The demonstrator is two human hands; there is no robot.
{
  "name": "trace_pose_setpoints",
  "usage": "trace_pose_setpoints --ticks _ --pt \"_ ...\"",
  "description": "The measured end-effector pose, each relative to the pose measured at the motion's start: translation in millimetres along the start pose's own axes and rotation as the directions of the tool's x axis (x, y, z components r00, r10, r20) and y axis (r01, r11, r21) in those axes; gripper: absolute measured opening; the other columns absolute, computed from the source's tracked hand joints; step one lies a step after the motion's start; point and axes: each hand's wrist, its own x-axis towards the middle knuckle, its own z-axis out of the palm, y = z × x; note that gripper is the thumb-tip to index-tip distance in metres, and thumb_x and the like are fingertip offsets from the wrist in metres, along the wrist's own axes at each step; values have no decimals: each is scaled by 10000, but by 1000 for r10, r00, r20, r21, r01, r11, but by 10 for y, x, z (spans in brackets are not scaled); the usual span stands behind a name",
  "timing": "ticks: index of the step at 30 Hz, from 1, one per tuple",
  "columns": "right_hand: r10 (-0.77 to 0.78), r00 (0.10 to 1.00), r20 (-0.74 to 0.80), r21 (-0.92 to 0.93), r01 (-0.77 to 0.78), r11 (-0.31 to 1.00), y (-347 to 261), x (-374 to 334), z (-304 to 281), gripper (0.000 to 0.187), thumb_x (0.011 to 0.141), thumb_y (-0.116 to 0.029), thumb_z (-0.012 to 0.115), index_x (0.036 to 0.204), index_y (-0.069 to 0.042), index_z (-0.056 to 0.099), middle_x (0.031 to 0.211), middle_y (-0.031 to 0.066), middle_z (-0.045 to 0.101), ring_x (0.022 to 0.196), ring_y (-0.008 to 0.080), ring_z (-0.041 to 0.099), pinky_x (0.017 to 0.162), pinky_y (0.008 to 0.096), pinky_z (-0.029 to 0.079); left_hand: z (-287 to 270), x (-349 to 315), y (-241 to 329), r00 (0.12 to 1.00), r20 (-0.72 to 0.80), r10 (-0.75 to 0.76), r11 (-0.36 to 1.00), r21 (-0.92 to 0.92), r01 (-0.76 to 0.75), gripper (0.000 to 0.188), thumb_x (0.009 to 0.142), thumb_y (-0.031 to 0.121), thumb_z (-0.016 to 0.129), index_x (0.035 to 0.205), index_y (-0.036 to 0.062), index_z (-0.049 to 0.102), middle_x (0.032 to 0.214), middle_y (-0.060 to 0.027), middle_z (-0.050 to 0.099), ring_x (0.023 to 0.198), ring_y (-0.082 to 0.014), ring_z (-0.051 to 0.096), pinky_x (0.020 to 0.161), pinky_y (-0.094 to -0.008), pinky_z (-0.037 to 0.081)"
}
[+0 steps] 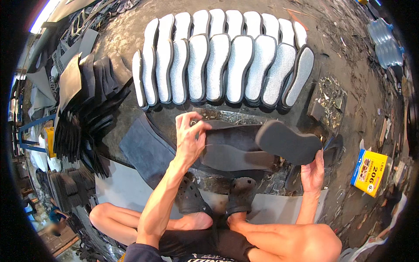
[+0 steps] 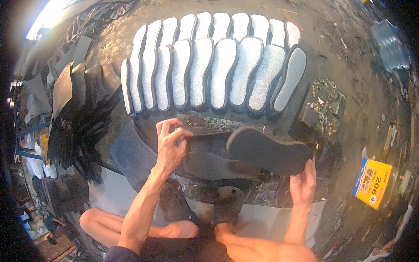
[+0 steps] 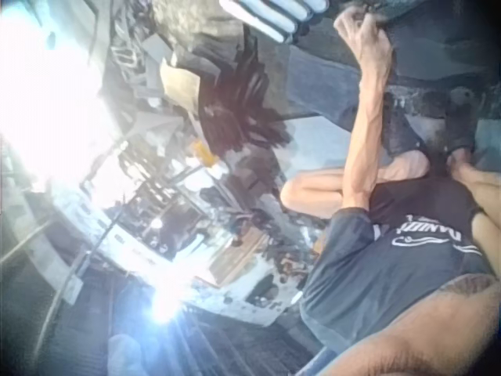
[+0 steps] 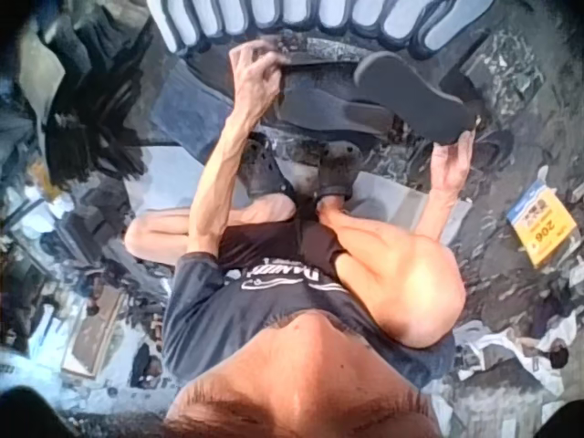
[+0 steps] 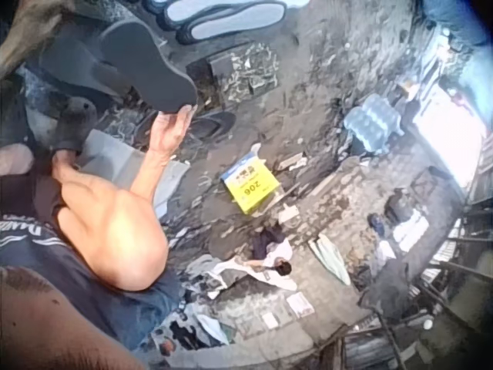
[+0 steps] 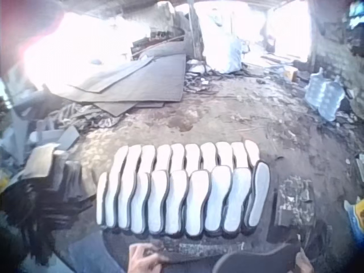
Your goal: The person sits on the floor and repeatedly picks up black shoe insoles, aligns them, and places them into a growing stack. The person also handles white insoles, picking them up and placing them into a separate stack.
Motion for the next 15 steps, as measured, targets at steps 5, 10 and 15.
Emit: trace_pose_setpoints --ticks 5,10,15 --pt "114 949 294 84 -144 986 -11 19 -191 389 1147 -206 657 1515 -105 585 1279 47 719 1154 171 710 1057 382 586 -34 -510 -154 919 -64 388 921 72 -384 453 693 -59 824 1084 162 880 913 -39 594 829 -246 571 717 -400 494" --pt "90 977 193 -39 -84 996 65 -21 -159 433 1146 -198 660 1559 -133 546 1202 66 714 1054 152 711 965 341 588 -41 -629 -204 938 -96 334 942 -7 -336 594 772 -97 805 1315 142 789 1138 -90 626 931 -259 617 828 -406 545" --pt "44 998 54 -315 -25 949 261 -53 220 411 1122 -165 696 1518 -128 589 1198 11 720 1088 123 687 980 313 569 13 -512 306 894 -209 -397 767 -610 198 693 1031 102 737 1654 39 438 1506 -143 587 1223 -237 641 999 -385 570"
